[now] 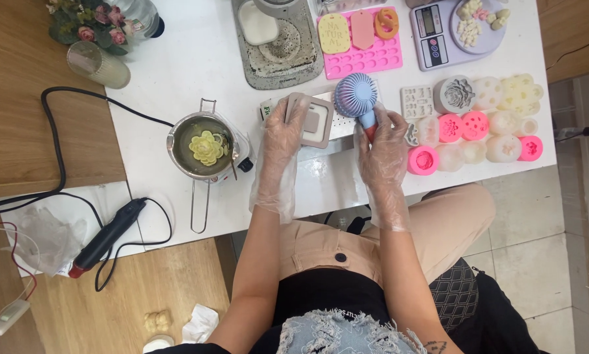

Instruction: Drying a soap piece with a small handheld fan and cleaning it with a brush at a production workbench.

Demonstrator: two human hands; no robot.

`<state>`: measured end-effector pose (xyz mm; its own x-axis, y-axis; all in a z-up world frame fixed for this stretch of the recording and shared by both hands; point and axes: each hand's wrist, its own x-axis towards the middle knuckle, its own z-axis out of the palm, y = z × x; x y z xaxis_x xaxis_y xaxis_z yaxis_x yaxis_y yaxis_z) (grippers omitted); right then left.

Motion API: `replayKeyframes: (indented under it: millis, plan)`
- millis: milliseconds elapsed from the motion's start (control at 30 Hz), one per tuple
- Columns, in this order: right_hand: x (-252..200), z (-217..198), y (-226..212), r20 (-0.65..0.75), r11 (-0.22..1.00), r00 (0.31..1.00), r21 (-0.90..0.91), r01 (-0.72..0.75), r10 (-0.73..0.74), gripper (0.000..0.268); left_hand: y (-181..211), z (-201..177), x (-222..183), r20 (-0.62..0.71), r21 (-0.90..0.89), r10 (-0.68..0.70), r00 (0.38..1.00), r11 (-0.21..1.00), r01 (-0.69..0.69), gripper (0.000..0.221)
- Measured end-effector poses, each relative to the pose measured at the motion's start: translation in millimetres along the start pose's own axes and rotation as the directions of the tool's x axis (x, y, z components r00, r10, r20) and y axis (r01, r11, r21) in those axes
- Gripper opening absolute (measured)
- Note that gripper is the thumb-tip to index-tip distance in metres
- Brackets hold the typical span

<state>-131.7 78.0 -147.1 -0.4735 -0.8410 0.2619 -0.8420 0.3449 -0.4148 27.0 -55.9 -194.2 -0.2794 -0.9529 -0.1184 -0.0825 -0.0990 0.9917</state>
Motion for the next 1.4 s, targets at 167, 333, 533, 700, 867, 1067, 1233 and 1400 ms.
replayKeyframes:
  millis: [167, 333, 533, 700, 867, 1067, 1233, 1400]
  plan:
    - [-2.5, -0.7, 1.9, -0.036, 0.996, 0.999, 0.094, 0.001, 0.002, 0.053, 26.6, -1.7, -5.8, 0.018, 0.045, -0.116, 0.993, 0.992, 0.115, 0.045]
    - [-0.9, -8.5, 2.6, -0.013, 0.992, 1.000, 0.127, -0.017, 0.019, 0.049, 8.7, 1.1, -2.2, 0.010, 0.034, -0.030, 0.999, 0.999, 0.030, 0.052]
    - [2.5, -17.0, -2.7, -0.017, 0.947, 0.991, 0.298, -0.120, 0.131, 0.031, -0.7, -0.2, -1.2, -0.007, -0.051, 0.002, 1.000, 0.999, -0.002, 0.050]
    - [2.5, -8.8, -8.4, 0.270, 0.659, 0.898, 0.611, -0.439, 0.348, 0.040, 2.2, -0.4, -3.3, -0.032, -0.059, 0.065, 0.997, 0.996, -0.067, 0.051]
    - [3.8, -5.0, -18.9, 0.423, 0.462, 0.822, 0.683, -0.565, 0.381, 0.049, 24.2, -5.7, -6.6, -0.083, -0.124, -0.239, 0.967, 0.966, 0.228, 0.050]
    - [7.0, -17.5, -30.9, 0.359, 0.565, 0.833, 0.615, -0.550, 0.421, 0.056, 27.0, -2.1, -1.2, -0.049, -0.244, 0.065, 0.997, 0.967, -0.075, 0.046]
    - [3.6, -22.7, -18.4, 0.321, 0.600, 0.851, 0.607, -0.521, 0.415, 0.058, 66.8, 24.5, -12.6, -0.001, -0.316, -0.038, 0.999, 0.948, 0.035, 0.040]
    - [4.3, -33.1, -10.6, 0.232, 0.742, 0.903, 0.515, -0.429, 0.362, 0.051, 69.5, 46.0, -14.2, 0.049, -0.425, 0.036, 0.998, 0.905, -0.012, 0.036]
